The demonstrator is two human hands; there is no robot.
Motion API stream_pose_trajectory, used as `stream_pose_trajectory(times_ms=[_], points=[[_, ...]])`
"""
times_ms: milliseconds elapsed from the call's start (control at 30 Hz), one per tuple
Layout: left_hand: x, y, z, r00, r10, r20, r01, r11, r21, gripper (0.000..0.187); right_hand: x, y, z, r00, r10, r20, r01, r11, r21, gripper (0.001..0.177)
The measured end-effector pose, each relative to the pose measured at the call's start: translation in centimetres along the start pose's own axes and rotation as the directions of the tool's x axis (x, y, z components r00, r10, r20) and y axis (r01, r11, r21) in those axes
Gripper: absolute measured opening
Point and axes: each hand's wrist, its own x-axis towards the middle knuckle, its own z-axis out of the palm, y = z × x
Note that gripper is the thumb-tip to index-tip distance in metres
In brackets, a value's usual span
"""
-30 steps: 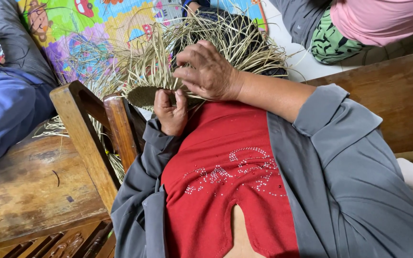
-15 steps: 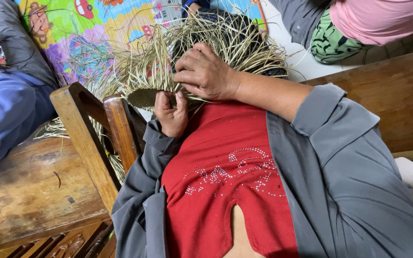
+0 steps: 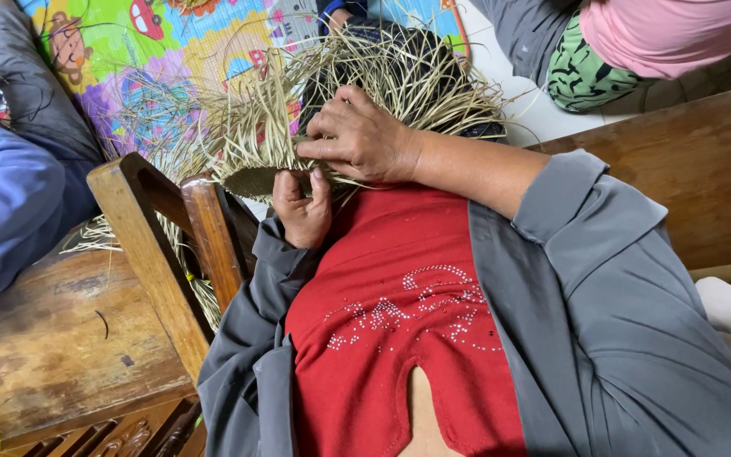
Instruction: Weaving a straw hat by hand using dried grass strands and a small weaving tool
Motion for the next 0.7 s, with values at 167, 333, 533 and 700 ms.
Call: stream_pose_trajectory(times_ms=[167,333,533,700], points=[[0.5,1.0,-0.2,1.000,-0.016,0.015,0.016,0.999,-0.031,0.029,0.1,0.2,0.2,1.000,0.009,0.020,-0.010,1.000,0.023,0.020],[0.5,1.0,-0.3,0.999,-0.043,0.010,0.043,0.998,-0.044,0.035,-0.1,0.3,0.3,1.000,0.009,-0.012,-0.008,0.999,0.049,0.029],[0.0,-1.0,0.0,1.000,-0.021,-0.008,0.019,0.980,-0.196,0.020,-0.2,0.2,1.2,0.991,0.059,-0.122,-0.050,0.996,0.077,0.031],[-0.3,-1.5,0.1,1.000,-0.014,-0.006,0.013,0.979,-0.203,0.019,0.1,0.3,0.9,0.994,0.057,-0.096,-0.054,0.998,0.034,0.025]])
